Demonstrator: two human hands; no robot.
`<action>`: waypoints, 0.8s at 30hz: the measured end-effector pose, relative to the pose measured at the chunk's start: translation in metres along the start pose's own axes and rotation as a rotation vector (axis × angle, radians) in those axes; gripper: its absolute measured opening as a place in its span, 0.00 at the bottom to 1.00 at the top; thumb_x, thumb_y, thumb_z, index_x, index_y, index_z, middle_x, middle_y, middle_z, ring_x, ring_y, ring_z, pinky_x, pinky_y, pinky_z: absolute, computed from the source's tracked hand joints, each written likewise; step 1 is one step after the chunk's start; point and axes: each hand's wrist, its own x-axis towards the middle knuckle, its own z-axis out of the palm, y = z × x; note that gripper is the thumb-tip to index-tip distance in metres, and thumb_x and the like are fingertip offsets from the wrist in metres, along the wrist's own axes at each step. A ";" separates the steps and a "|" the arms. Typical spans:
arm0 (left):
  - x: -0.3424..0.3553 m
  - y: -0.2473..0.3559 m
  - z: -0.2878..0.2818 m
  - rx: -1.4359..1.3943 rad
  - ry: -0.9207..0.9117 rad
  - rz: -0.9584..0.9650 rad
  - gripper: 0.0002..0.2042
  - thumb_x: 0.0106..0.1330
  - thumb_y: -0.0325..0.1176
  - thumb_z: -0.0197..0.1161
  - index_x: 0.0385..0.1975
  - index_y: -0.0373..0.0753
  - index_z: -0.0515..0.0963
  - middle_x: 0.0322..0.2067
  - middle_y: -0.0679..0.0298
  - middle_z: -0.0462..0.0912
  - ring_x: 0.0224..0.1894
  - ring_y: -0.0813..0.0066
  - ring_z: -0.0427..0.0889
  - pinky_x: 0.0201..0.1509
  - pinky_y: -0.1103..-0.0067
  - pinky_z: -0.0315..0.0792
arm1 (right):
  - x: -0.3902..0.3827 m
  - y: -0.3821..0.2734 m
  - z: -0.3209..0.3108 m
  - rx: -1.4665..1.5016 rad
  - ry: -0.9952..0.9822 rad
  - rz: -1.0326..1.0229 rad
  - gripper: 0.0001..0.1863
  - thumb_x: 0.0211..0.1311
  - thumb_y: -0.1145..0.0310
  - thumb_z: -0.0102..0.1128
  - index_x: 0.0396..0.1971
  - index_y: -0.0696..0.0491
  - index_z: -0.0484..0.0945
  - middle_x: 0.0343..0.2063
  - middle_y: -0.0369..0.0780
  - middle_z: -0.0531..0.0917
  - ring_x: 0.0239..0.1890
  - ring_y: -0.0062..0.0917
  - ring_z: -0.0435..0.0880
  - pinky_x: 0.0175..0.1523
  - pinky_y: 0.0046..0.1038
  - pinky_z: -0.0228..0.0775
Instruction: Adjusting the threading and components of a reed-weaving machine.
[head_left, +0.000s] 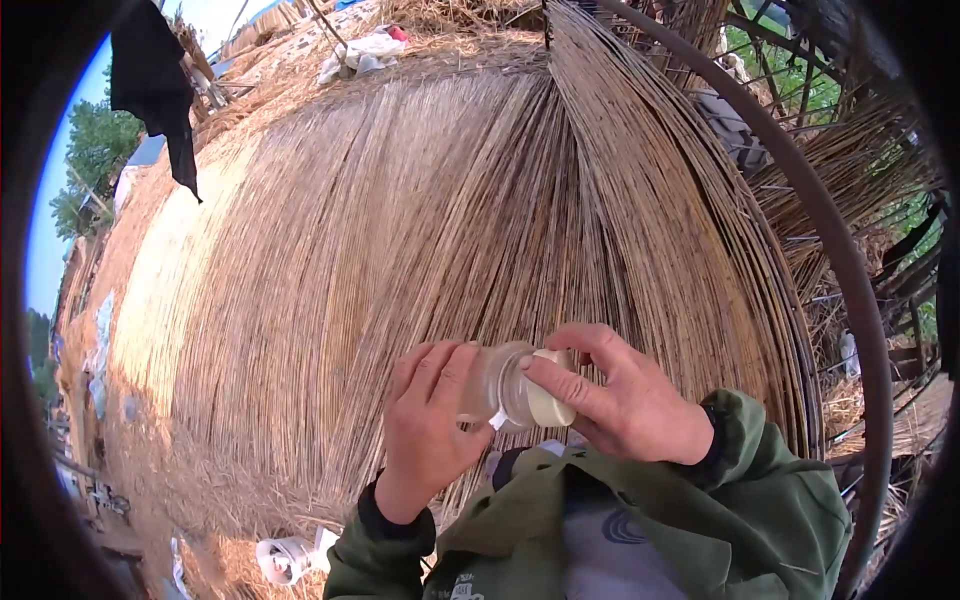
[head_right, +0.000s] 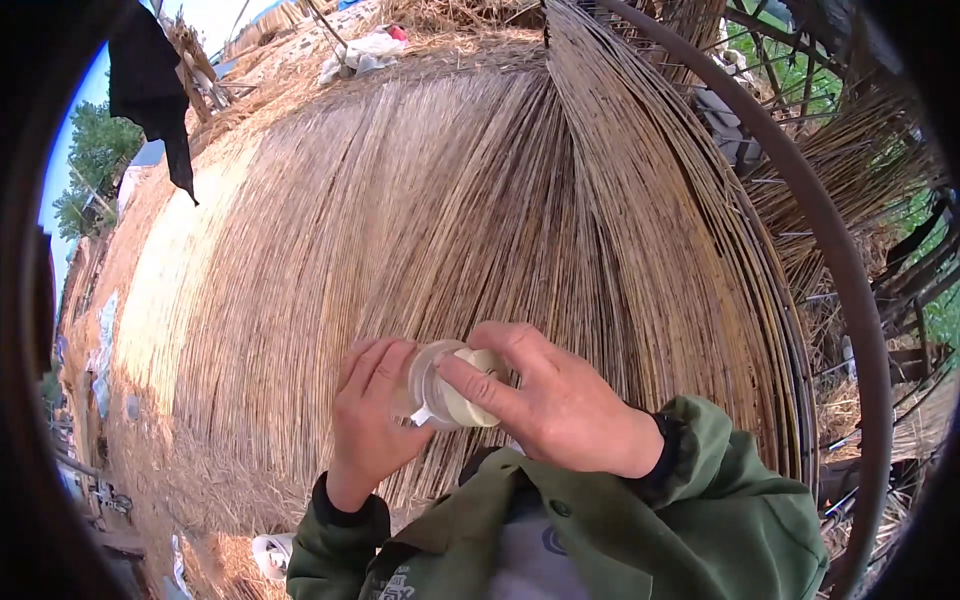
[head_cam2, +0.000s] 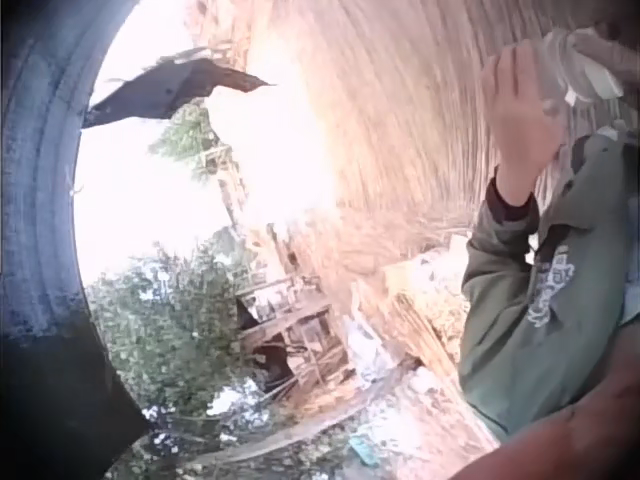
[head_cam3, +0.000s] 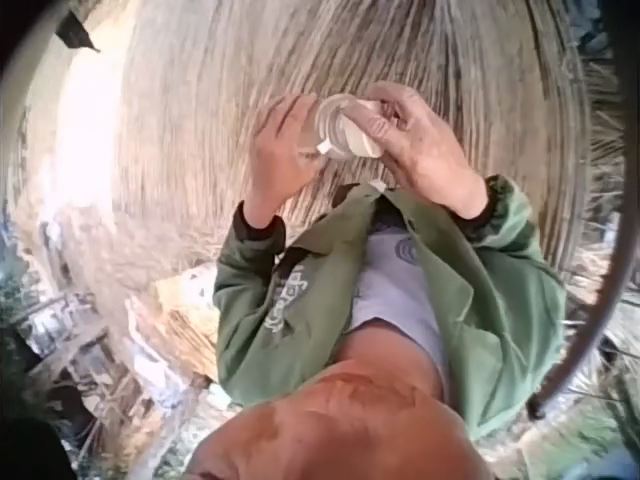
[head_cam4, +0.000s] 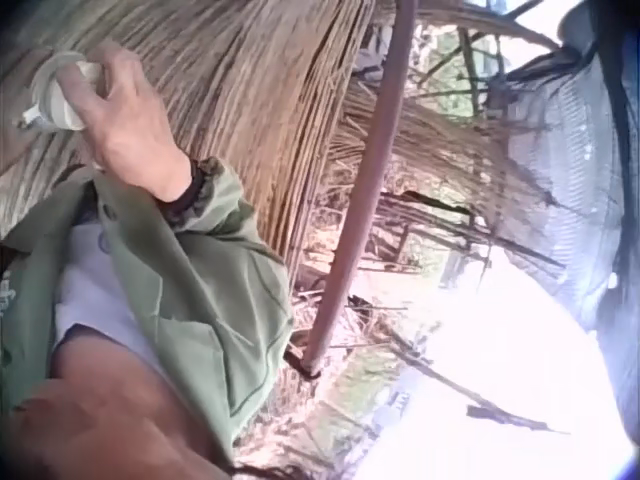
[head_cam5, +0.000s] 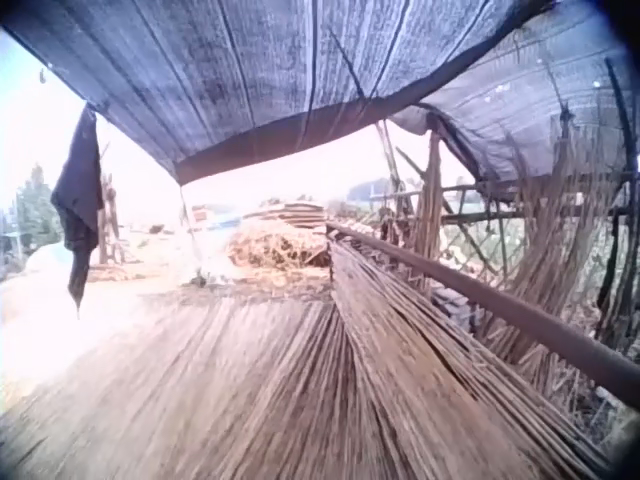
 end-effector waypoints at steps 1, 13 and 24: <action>0.000 0.000 0.001 -0.009 0.007 -0.007 0.31 0.35 0.29 0.68 0.47 0.37 0.72 0.45 0.57 0.73 0.49 0.55 0.70 0.53 0.65 0.67 | 0.002 0.004 0.002 -0.046 0.019 -0.036 0.31 0.37 0.77 0.60 0.50 0.53 0.71 0.44 0.46 0.70 0.45 0.41 0.73 0.44 0.33 0.73; -0.045 -0.036 0.023 0.050 -0.055 -0.078 0.30 0.40 0.34 0.66 0.49 0.40 0.69 0.46 0.60 0.71 0.52 0.61 0.68 0.54 0.66 0.64 | 0.003 0.017 0.057 0.062 -0.158 0.138 0.37 0.34 0.59 0.74 0.48 0.59 0.70 0.35 0.48 0.74 0.34 0.43 0.76 0.39 0.38 0.71; -0.155 -0.102 0.010 0.014 -0.051 -0.352 0.27 0.42 0.40 0.67 0.45 0.43 0.71 0.42 0.62 0.74 0.47 0.61 0.72 0.51 0.71 0.68 | 0.046 -0.016 0.151 0.143 -0.510 -0.241 0.38 0.45 0.74 0.64 0.60 0.55 0.60 0.52 0.47 0.69 0.50 0.38 0.70 0.53 0.34 0.64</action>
